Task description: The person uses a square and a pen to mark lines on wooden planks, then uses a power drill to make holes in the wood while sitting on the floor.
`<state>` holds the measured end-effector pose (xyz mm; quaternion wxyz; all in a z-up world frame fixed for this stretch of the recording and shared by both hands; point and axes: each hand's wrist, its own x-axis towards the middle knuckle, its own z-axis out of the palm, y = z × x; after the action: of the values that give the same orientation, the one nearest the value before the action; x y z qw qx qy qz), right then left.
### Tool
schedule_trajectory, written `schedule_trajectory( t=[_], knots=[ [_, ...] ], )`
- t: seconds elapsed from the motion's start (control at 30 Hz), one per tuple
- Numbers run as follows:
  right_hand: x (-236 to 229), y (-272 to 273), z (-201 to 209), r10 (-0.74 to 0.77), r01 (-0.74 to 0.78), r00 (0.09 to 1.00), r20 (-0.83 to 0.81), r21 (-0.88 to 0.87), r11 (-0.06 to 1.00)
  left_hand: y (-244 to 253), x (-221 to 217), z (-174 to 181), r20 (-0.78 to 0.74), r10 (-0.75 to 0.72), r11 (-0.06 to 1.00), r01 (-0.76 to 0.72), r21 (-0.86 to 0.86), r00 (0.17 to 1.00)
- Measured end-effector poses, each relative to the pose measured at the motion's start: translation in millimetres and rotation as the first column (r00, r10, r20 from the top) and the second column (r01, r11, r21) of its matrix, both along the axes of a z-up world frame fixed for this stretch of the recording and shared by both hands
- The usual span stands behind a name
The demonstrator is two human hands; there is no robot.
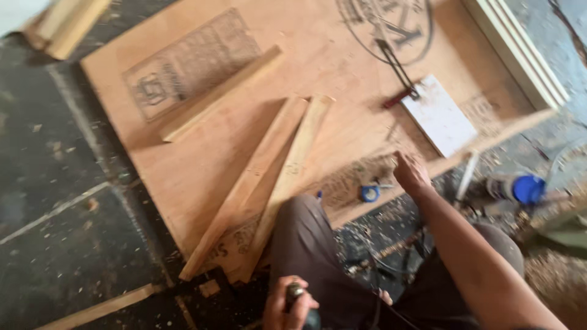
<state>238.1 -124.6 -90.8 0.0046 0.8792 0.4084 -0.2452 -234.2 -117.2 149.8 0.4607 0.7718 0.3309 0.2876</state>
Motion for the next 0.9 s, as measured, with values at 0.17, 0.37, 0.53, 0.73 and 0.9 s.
schedule_trajectory(
  t=[0.17,0.37,0.53,0.73,0.9],
  knots=[
    [-96,33,136,0.021,0.34,0.611,-0.791,0.285,0.896,18,27,54,-0.069,0.058,0.764,-0.089,-0.639,0.996],
    [-208,-4,305,0.097,0.252,0.406,-0.909,0.214,0.944,8,27,95,-0.076,-0.004,0.844,-0.037,-0.536,0.997],
    [-233,-19,324,0.304,0.226,0.449,-0.84,0.436,0.871,-11,19,95,0.045,0.052,0.881,-0.025,-0.472,0.998],
    [-238,-27,326,0.297,0.235,0.456,-0.839,0.435,0.869,-19,18,94,0.062,0.054,0.922,-0.026,-0.387,0.997],
    [-237,-33,325,0.344,0.27,0.412,-0.844,0.473,0.839,-21,16,94,0.078,0.048,0.947,-0.021,-0.32,0.996]
  ],
)
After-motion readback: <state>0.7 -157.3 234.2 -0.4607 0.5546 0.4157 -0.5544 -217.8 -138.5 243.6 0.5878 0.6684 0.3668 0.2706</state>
